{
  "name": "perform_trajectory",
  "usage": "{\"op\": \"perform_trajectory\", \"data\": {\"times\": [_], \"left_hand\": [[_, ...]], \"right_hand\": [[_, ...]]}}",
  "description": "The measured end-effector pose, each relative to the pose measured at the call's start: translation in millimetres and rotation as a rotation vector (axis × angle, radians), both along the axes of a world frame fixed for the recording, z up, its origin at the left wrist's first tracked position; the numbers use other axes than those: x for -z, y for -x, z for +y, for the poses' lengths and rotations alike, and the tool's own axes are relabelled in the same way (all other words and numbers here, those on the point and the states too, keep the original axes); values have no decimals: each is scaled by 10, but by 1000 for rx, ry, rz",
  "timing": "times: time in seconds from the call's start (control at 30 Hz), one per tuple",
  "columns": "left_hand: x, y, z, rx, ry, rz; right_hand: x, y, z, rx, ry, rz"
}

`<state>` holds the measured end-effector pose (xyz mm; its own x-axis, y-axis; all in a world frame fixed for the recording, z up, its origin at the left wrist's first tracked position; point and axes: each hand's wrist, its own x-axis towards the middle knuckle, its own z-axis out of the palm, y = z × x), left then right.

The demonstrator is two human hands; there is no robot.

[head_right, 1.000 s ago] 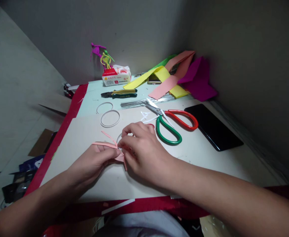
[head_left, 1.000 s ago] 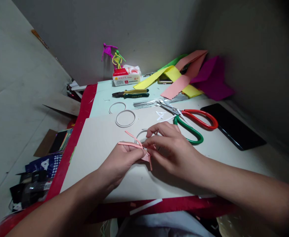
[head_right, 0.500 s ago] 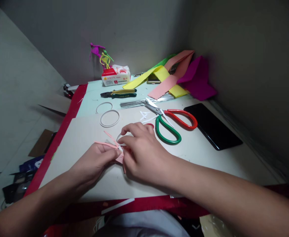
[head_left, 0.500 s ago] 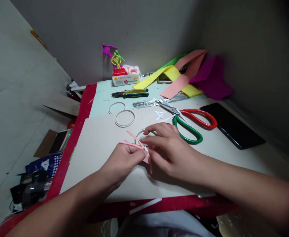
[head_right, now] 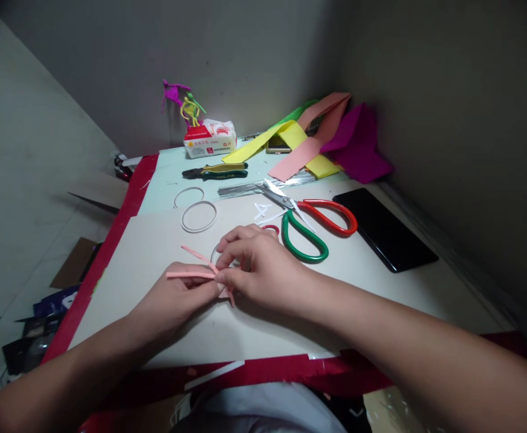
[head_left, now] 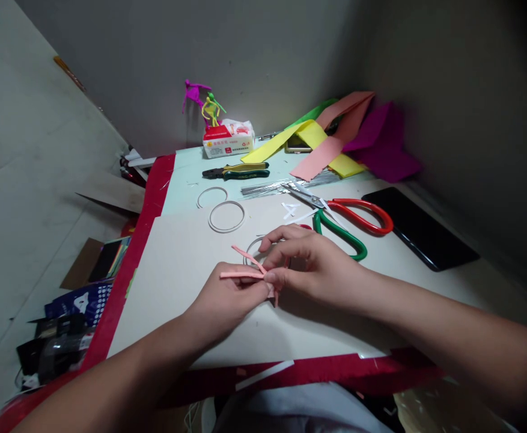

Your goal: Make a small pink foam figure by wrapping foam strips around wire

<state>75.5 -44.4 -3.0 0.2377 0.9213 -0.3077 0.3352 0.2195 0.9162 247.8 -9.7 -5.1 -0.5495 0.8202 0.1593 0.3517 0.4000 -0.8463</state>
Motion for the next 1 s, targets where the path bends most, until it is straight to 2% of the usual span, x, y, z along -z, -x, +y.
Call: {"op": "perform_trajectory", "data": {"times": [0.13, 0.33, 0.43, 0.5, 0.63, 0.7, 0.8, 1.0], "left_hand": [[30, 11, 12, -34, 3, -33], [36, -17, 10, -184, 79, -104], [40, -4, 7, -186, 95, -113], [58, 22, 8, -169, 110, -116], [117, 76, 16, -157, 134, -180], [137, 89, 20, -158, 137, -207], [130, 90, 18, -147, 121, -201], [87, 74, -1, -128, 103, -117]], "right_hand": [[3, 5, -12, 34, -23, 24], [14, 32, -16, 109, 52, 93], [45, 44, -10, 104, 32, 123], [59, 35, -12, 110, -38, 129], [58, -8, -33, 145, -344, 39], [59, -22, -42, 133, -446, -14], [78, -26, -45, 114, -494, -52], [126, -6, -50, 73, -479, -83]]}}
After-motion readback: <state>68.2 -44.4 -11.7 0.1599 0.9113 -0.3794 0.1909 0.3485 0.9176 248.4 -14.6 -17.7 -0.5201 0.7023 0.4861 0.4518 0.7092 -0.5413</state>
